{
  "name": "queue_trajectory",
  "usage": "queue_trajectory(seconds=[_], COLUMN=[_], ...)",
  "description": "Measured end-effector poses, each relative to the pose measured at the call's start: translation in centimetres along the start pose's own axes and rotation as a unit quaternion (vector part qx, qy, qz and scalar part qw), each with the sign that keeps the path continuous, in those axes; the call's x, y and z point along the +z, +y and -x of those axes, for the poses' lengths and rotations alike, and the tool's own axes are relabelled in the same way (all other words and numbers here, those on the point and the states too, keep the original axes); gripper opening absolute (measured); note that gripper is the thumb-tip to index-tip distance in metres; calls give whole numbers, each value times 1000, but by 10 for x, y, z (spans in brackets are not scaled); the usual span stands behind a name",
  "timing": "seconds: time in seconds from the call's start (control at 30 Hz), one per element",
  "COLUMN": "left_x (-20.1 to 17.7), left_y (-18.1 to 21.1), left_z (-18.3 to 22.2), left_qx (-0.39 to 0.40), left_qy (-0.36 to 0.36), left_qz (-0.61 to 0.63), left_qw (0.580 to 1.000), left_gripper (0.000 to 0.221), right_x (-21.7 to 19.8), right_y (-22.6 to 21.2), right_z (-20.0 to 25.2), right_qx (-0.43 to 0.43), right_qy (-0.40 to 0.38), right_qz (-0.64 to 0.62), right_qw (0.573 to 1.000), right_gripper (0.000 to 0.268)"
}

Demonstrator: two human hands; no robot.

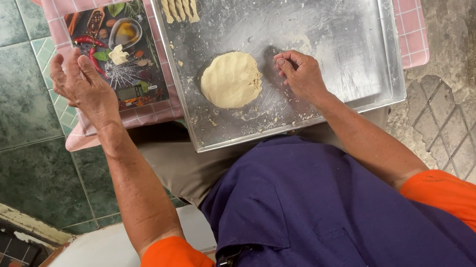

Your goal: The person is preparing traditional braided snacks by rolling small portions of dough into thin strips on a metal tray and then carefully braiding them together.

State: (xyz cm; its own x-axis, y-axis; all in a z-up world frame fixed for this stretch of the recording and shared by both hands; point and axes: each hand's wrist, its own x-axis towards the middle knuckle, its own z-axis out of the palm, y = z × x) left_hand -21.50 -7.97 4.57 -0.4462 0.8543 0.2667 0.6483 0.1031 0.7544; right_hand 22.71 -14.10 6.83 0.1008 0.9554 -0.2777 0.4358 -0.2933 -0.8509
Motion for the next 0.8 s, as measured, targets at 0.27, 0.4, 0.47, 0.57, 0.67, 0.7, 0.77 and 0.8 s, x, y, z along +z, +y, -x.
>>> queue_trajectory(seconds=[0.27, 0.4, 0.47, 0.57, 0.67, 0.7, 0.77, 0.8], left_x=[14, 25, 26, 29, 29, 30, 35, 38], left_y=[-3, -9, -6, -6, 0, 0, -5, -10], left_z=[-4, -3, -2, -2, 0, 1, 4, 3], left_qx=[18, 41, 34, 51, 22, 35, 47, 61], left_qy=[-32, -67, -84, -81, -114, -105, -95, -85], left_qz=[-71, -96, -100, -110, -119, -151, -182, -184], left_qw=[997, 992, 991, 989, 986, 982, 978, 977], left_gripper=[32, 31, 27, 28, 41, 46, 51, 44], right_x=[0, -1, -1, -2, -2, -1, -1, -2], right_y=[0, 0, -1, 0, 4, 7, 12, 12], right_z=[-2, -2, -2, -1, -2, -2, -1, -1], right_qx=[13, 3, 6, 6, -2, -42, -81, -79], right_qy=[-3, 0, -1, -1, -3, 2, 7, 7], right_qz=[0, -2, 3, 0, 0, -30, -61, -62], right_qw=[1000, 1000, 1000, 1000, 1000, 999, 995, 995], right_gripper=[18, 18, 19, 19, 19, 21, 24, 24])
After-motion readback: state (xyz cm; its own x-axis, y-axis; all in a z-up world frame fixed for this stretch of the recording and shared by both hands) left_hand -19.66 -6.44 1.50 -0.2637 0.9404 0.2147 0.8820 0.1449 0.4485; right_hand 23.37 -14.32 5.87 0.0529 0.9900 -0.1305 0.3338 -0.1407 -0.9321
